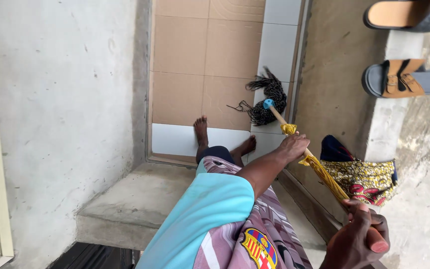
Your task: Mopping a tiled floor on an outdoor balcony and then placing a folded shirt on the ground.
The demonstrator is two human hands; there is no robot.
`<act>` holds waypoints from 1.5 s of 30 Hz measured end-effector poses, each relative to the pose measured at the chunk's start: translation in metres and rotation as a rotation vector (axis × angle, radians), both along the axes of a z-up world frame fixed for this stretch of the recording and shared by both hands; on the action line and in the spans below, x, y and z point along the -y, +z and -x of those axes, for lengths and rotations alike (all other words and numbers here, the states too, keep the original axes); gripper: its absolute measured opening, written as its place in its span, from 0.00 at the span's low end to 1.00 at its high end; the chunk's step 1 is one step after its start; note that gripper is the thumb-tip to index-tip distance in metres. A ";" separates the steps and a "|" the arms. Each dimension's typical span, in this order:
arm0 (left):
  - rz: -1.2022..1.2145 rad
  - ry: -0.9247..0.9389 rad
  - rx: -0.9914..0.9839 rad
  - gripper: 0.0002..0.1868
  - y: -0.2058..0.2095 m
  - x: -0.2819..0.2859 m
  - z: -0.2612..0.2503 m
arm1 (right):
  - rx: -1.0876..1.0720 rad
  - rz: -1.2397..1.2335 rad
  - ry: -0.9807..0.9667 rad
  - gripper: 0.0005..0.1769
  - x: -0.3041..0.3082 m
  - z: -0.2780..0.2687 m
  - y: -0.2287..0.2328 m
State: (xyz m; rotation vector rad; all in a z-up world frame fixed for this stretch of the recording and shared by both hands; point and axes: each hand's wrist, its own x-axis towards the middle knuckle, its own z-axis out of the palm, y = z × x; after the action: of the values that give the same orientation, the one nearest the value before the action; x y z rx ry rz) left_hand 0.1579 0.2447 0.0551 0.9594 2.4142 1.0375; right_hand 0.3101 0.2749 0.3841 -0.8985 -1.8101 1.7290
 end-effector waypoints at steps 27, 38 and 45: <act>0.287 0.199 0.084 0.15 -0.004 0.242 -0.008 | -0.258 0.273 0.564 0.18 0.031 0.020 -0.094; 0.447 0.447 0.207 0.17 -0.040 0.399 -0.007 | 0.058 0.203 0.949 0.13 0.168 0.079 -0.102; 0.502 0.473 0.210 0.11 -0.037 0.313 -0.010 | 0.388 0.135 0.664 0.14 0.126 0.066 -0.059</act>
State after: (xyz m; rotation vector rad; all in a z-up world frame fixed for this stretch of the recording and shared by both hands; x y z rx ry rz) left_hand 0.1676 -0.0684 0.0181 0.1088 2.5802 0.5654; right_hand 0.2444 0.1488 0.3253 -0.7709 -2.4742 2.2042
